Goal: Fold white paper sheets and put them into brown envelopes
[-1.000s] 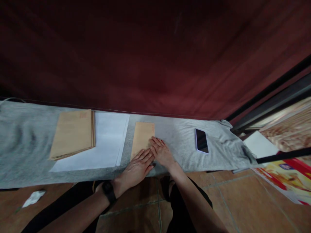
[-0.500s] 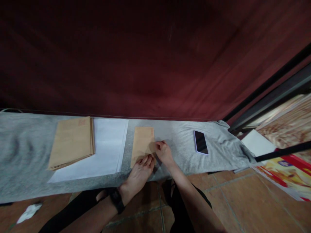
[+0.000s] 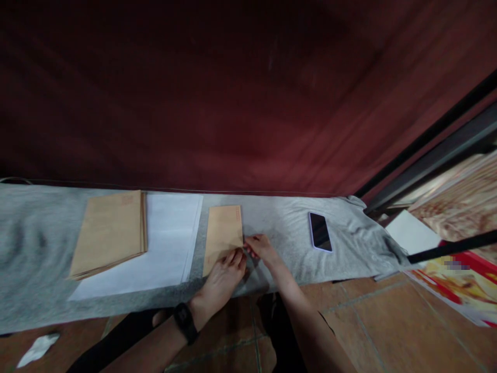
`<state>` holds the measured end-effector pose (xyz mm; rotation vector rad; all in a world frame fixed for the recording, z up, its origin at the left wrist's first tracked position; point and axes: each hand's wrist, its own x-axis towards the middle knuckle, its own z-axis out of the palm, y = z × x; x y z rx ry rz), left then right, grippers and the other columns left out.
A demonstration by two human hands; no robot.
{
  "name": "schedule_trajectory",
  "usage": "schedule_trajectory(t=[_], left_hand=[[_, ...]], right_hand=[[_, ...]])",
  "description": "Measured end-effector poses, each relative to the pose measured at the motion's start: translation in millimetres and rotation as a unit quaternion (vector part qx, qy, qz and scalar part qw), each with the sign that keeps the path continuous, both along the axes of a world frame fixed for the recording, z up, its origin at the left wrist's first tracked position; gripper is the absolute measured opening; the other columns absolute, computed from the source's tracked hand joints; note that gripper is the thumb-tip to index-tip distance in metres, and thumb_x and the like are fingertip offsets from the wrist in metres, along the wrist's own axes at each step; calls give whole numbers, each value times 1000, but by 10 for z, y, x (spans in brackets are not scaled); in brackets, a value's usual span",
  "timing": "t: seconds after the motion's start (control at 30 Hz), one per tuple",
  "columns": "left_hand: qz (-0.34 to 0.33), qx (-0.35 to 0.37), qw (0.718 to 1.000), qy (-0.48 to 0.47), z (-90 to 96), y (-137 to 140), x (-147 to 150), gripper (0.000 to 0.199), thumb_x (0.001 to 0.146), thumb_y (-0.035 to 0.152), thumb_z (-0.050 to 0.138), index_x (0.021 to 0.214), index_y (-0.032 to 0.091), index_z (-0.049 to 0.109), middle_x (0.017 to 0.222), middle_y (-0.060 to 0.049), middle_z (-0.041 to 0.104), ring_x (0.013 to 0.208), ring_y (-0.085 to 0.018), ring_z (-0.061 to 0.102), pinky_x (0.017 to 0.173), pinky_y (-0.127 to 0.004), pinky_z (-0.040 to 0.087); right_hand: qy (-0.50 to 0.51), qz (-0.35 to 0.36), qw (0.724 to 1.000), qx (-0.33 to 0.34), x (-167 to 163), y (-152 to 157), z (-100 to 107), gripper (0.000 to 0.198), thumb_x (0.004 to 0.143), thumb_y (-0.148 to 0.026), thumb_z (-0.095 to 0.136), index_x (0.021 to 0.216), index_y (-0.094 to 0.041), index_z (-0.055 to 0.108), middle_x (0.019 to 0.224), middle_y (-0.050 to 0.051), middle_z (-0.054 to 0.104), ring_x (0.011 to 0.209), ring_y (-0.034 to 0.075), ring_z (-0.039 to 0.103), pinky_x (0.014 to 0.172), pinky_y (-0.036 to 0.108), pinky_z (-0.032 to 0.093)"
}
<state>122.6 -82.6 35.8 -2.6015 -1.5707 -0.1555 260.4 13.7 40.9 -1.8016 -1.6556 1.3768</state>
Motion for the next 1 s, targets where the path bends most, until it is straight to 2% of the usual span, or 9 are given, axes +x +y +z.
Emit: schedule_trajectory(t=[0.1,0.27,0.5,0.63,0.77,0.9,1.0], left_hand=[[13,-5,999,-31,16,16,-9,43,93,16,58,136,15,59,140,-16,62,127,-28,59,92,-39,56],[20,-21,997,-69,64,30,-45,39,91,20,61,130,16,62,135,-15,65,126,-28,61,95,-40,55],[42,5,994,-103,17,19,-66,41,90,22,62,130,17,57,133,-15,66,121,-28,64,98,-42,54],[76,0,992,-100,7,27,-51,42,86,18,65,128,15,58,132,-16,66,121,-28,64,98,-41,55],[81,6,993,-87,-28,29,-66,44,88,18,62,130,11,57,135,-19,64,120,-29,65,96,-40,56],[69,35,995,-66,-105,13,-105,44,89,16,55,132,10,56,137,-19,63,123,-29,63,99,-41,53],[56,62,996,-44,-106,-14,-130,48,86,7,50,133,11,55,139,-18,62,126,-28,61,103,-42,51]], right_hand=[[41,16,998,-32,5,-21,31,34,96,-29,49,68,-19,64,54,-3,61,40,8,48,41,18,34],[78,51,994,-54,-24,-54,-3,42,93,-41,58,56,-22,57,46,-4,53,39,9,43,37,19,34],[139,31,989,-30,-90,-67,-139,35,89,-44,60,60,-25,60,47,-3,54,39,12,44,43,24,41],[172,19,985,-7,-94,-101,-130,30,86,-41,61,60,-25,59,48,-3,55,40,11,44,43,23,39],[176,11,984,-3,-78,-120,-85,22,83,-37,61,65,-23,63,55,-3,59,47,12,51,43,21,37],[208,-4,978,0,-92,-159,-75,18,81,-38,64,72,-23,67,66,-1,66,65,15,63,53,22,47],[288,-29,956,-44,-136,-205,-63,20,78,-43,70,76,-23,67,74,0,70,73,18,68,62,26,55]])
